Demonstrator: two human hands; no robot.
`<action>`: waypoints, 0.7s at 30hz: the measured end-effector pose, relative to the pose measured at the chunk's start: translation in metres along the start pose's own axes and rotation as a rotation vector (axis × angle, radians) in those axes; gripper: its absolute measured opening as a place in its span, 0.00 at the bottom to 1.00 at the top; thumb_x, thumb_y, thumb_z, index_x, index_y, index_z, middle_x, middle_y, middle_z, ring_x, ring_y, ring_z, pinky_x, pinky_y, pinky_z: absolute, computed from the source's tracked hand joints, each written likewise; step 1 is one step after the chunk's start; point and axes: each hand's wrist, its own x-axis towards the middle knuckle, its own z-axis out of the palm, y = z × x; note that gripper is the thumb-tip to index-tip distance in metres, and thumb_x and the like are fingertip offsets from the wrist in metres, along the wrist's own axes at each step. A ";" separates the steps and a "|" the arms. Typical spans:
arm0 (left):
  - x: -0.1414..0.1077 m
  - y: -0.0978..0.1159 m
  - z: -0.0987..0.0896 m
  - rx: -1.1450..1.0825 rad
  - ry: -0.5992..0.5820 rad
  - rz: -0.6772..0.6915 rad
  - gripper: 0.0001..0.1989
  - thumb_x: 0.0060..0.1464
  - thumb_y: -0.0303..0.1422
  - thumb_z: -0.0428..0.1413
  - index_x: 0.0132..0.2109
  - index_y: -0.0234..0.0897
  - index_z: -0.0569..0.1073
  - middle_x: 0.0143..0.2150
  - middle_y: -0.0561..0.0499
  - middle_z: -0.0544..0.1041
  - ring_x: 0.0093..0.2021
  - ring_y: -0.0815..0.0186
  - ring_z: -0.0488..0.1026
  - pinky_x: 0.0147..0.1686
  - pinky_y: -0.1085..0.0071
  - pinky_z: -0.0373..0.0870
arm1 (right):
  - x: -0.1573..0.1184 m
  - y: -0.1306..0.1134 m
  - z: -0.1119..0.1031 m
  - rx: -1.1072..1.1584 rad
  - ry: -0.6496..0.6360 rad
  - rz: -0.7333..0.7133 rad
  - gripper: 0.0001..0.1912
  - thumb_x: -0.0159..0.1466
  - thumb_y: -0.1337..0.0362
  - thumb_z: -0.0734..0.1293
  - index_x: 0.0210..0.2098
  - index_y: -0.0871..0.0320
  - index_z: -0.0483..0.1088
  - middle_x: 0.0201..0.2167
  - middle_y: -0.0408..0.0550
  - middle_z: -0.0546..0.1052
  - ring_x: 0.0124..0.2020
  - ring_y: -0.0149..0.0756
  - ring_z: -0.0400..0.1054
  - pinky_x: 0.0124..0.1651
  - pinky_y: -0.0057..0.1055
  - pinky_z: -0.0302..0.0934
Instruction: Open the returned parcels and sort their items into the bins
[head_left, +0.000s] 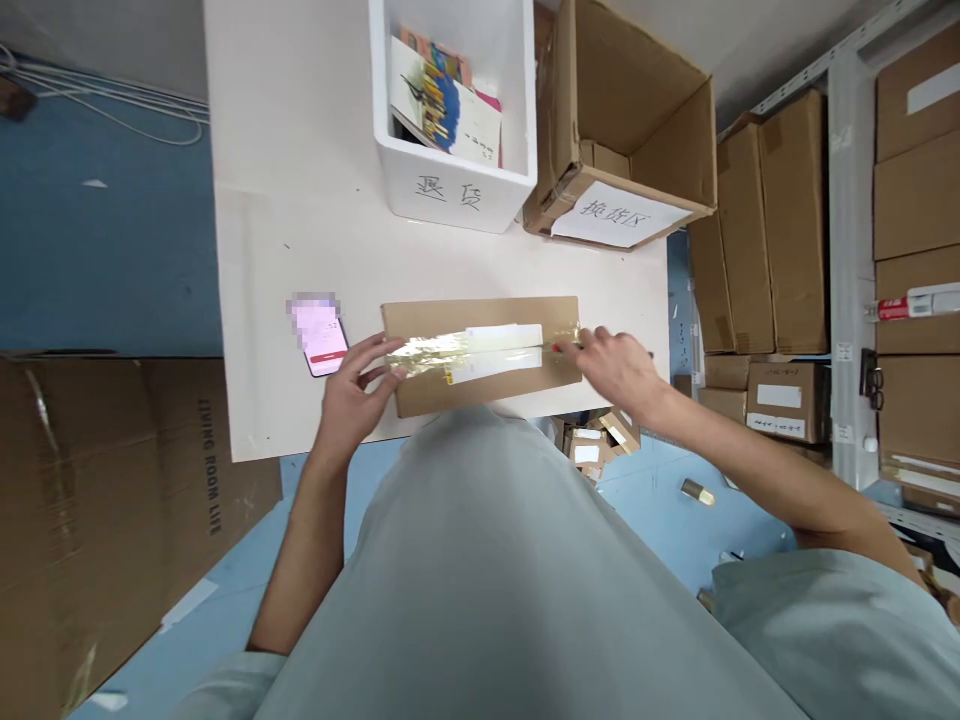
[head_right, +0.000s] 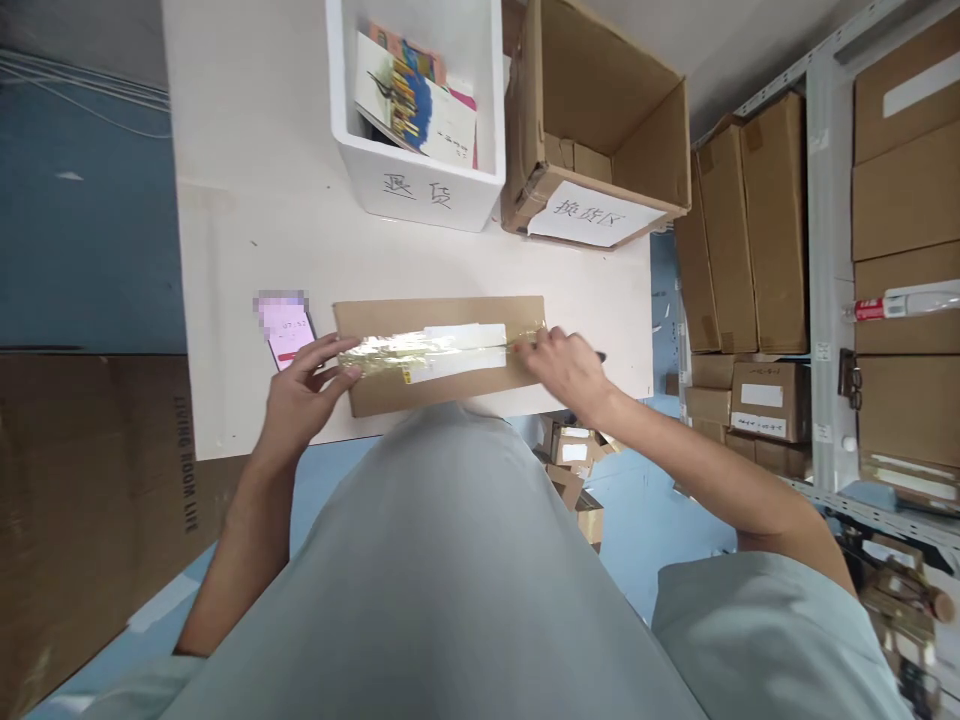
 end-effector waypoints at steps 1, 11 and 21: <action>0.000 0.001 0.002 0.006 0.018 -0.011 0.25 0.60 0.50 0.68 0.59 0.45 0.83 0.73 0.44 0.74 0.75 0.49 0.70 0.69 0.52 0.77 | -0.002 0.013 0.010 0.009 0.001 0.017 0.29 0.77 0.76 0.54 0.74 0.57 0.63 0.54 0.64 0.81 0.50 0.49 0.77 0.40 0.36 0.58; 0.001 0.021 0.019 0.079 0.201 -0.166 0.31 0.50 0.47 0.71 0.59 0.40 0.82 0.66 0.42 0.82 0.68 0.48 0.77 0.74 0.44 0.68 | -0.004 0.082 0.064 0.070 0.074 -0.002 0.27 0.79 0.74 0.54 0.72 0.56 0.68 0.53 0.64 0.82 0.50 0.48 0.78 0.39 0.35 0.55; 0.002 0.021 0.043 0.208 0.377 -0.157 0.27 0.54 0.40 0.66 0.61 0.43 0.80 0.59 0.48 0.84 0.54 0.57 0.79 0.66 0.52 0.75 | -0.005 0.145 0.138 0.408 0.179 -0.001 0.27 0.85 0.51 0.49 0.74 0.48 0.67 0.54 0.56 0.85 0.46 0.45 0.79 0.37 0.33 0.50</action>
